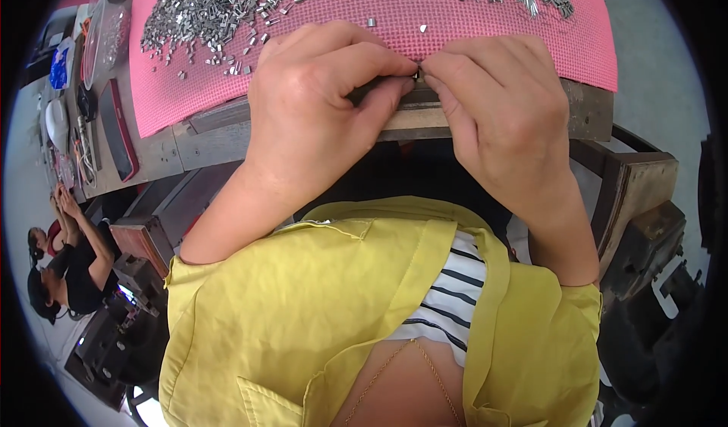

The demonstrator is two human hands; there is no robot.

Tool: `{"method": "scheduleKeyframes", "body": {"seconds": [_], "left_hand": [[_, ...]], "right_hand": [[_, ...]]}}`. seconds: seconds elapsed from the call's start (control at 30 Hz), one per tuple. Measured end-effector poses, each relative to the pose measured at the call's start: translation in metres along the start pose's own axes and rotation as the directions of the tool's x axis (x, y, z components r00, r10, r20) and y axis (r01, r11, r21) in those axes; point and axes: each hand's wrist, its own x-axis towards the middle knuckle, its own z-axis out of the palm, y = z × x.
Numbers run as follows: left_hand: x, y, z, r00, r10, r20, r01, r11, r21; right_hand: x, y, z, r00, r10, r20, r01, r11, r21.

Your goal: The recorder is sorting small metal components and placing them precisely into a multi-slot metal jig on a workbench.

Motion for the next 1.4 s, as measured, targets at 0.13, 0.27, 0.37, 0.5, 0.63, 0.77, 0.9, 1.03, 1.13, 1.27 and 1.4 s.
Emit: {"method": "scheduleKeyframes", "body": {"seconds": [0.13, 0.27, 0.37, 0.5, 0.63, 0.77, 0.9, 1.03, 1.13, 1.27, 1.4], "left_hand": [[0.0, 0.002, -0.005, 0.994, -0.093, 0.06, 0.098, 0.99, -0.097], [0.005, -0.006, -0.012, 0.982, -0.187, 0.016, 0.185, 0.956, -0.228], [0.016, -0.031, -0.027, 0.988, -0.132, -0.075, 0.132, 0.991, -0.008], [0.041, -0.045, -0.03, 1.0, 0.006, -0.016, -0.003, 0.988, 0.155], [0.053, -0.097, 0.009, 0.768, 0.479, -0.425, -0.573, 0.811, -0.12], [0.058, -0.035, -0.026, 0.963, 0.252, 0.099, -0.271, 0.882, 0.385], [0.047, -0.046, -0.027, 0.98, 0.134, 0.15, -0.177, 0.93, 0.321], [0.039, -0.035, -0.026, 0.997, -0.003, 0.081, -0.014, 0.977, 0.211], [0.034, -0.032, -0.022, 0.998, -0.013, 0.065, -0.004, 0.965, 0.261], [0.026, -0.008, -0.005, 0.999, 0.015, 0.034, -0.013, 0.999, -0.051], [0.019, 0.011, 0.01, 0.998, 0.054, 0.025, -0.054, 0.998, -0.027]], "right_hand": [[0.002, 0.004, -0.003, 1.0, 0.021, -0.009, -0.021, 0.997, 0.075], [0.008, 0.008, -0.008, 0.998, 0.057, -0.003, -0.056, 0.991, 0.119], [0.017, 0.01, -0.004, 0.998, 0.063, -0.005, -0.063, 0.992, 0.11], [0.035, 0.016, 0.007, 0.999, -0.029, -0.025, 0.031, 0.998, 0.061], [0.055, 0.011, 0.018, 0.989, -0.137, 0.055, 0.135, 0.99, 0.037], [0.063, 0.054, 0.078, 0.68, -0.473, -0.56, 0.538, 0.841, -0.057], [0.059, 0.019, 0.018, 0.931, -0.186, -0.314, 0.244, 0.958, 0.154], [0.019, 0.03, -0.004, 0.993, 0.114, 0.026, -0.117, 0.977, 0.178], [-0.001, 0.024, -0.014, 0.985, 0.163, 0.051, -0.17, 0.963, 0.209], [-0.011, 0.016, -0.014, 0.987, 0.158, 0.017, -0.159, 0.977, 0.145], [-0.013, 0.015, -0.01, 0.994, 0.089, -0.069, -0.085, 0.994, 0.065]]}}
